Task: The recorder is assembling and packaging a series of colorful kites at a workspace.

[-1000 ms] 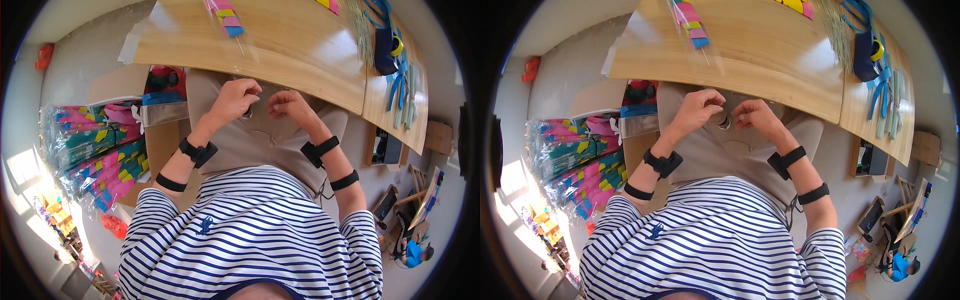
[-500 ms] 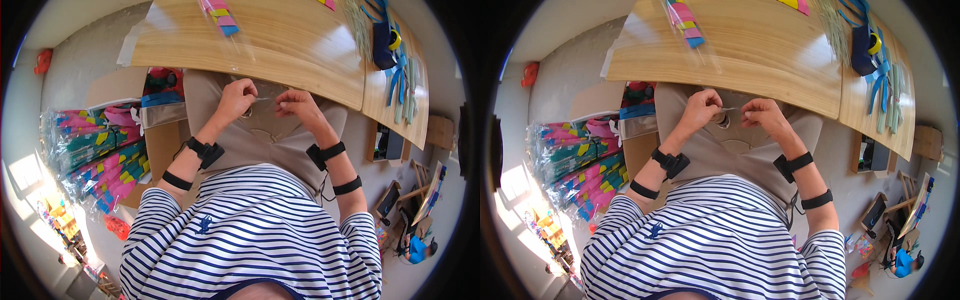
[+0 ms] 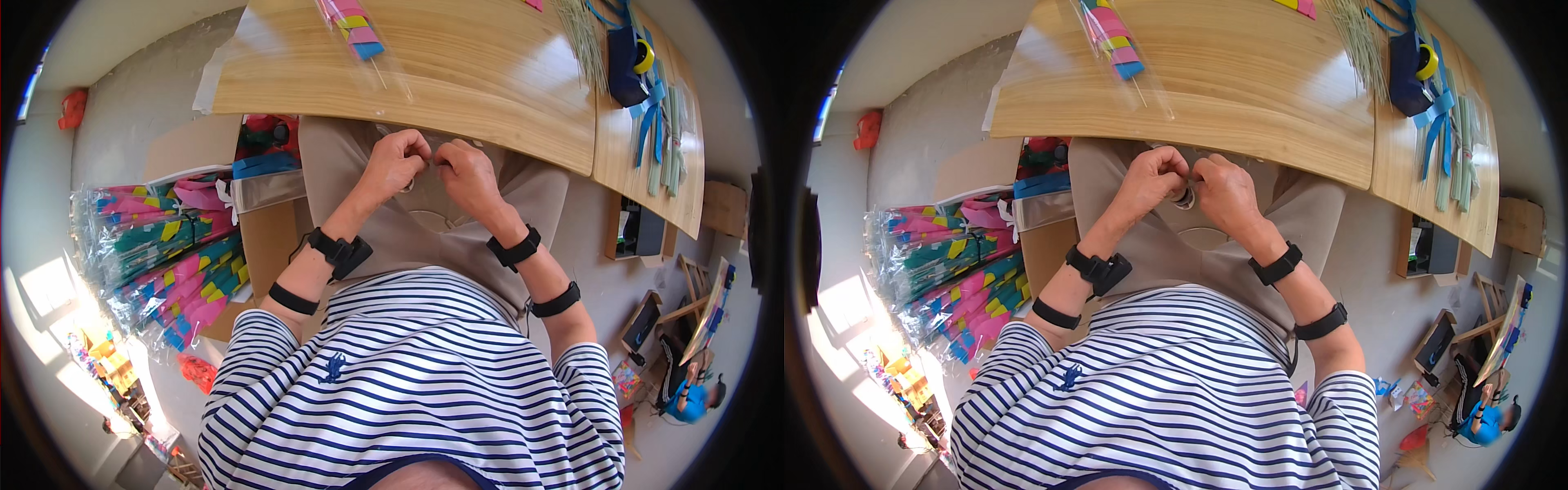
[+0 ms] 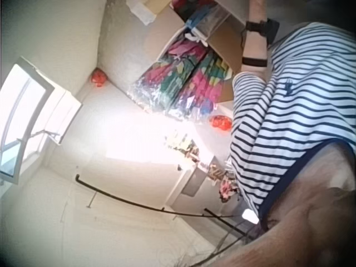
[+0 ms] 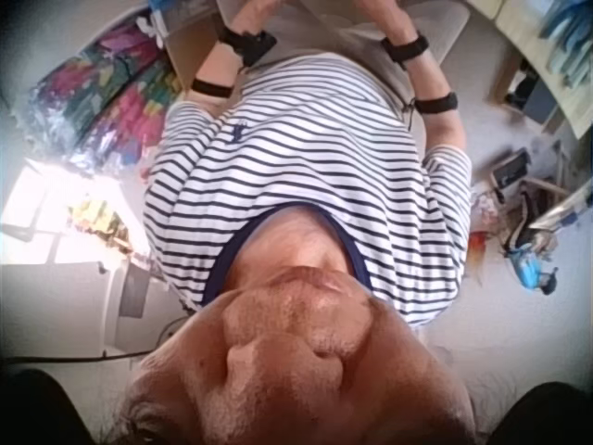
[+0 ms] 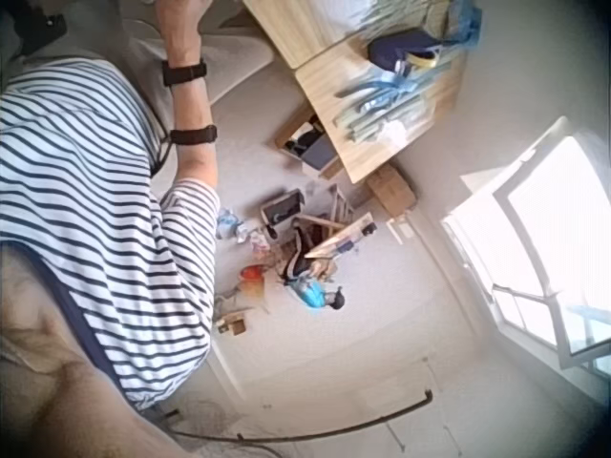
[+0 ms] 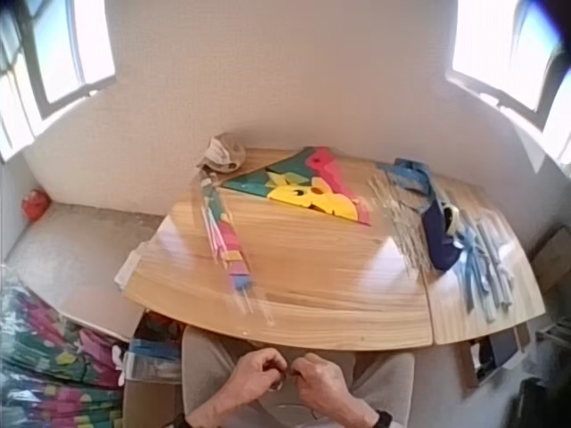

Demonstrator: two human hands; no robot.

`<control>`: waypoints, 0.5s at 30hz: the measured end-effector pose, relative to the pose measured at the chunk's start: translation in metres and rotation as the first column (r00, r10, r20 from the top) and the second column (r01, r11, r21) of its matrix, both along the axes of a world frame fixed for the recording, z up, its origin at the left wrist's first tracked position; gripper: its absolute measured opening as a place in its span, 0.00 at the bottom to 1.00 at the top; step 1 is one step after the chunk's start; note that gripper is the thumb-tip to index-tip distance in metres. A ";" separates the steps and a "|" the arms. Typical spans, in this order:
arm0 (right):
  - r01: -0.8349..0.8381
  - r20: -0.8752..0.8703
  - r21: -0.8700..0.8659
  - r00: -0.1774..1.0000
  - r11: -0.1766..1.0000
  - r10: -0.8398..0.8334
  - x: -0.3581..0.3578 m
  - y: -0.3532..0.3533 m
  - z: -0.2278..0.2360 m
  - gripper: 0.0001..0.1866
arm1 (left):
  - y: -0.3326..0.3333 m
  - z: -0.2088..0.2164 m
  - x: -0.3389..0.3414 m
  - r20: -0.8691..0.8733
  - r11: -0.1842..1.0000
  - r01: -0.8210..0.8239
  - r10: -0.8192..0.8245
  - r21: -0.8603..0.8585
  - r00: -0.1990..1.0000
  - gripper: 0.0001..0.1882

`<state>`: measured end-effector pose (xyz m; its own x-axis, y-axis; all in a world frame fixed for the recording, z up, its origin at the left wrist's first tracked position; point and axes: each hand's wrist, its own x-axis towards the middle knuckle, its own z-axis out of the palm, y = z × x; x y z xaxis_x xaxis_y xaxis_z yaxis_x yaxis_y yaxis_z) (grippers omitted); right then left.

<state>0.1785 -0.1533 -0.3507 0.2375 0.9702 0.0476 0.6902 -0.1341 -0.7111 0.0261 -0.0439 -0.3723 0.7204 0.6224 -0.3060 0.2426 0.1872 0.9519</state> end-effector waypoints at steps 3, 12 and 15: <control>-0.004 0.002 -0.004 1.000 1.000 0.004 0.001 0.001 -0.004 0.03 | -0.001 0.002 -0.001 0.020 0.999 0.000 0.001 -0.040 1.000 0.05; 0.058 -0.160 -0.059 0.985 0.997 -0.066 0.005 -0.003 -0.003 0.05 | -0.001 0.002 -0.006 0.069 0.987 -0.031 0.042 -0.158 0.997 0.05; 0.004 -0.049 -0.031 0.999 1.000 -0.006 -0.001 -0.002 -0.002 0.06 | 0.000 0.001 -0.004 0.076 0.985 -0.015 0.028 -0.169 0.997 0.06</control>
<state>0.1779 -0.1553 -0.3528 0.2435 0.9699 0.0056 0.6536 -0.1598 -0.7398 0.0218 -0.0441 -0.3708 0.7333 0.5821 -0.3513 0.1634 0.3506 0.9222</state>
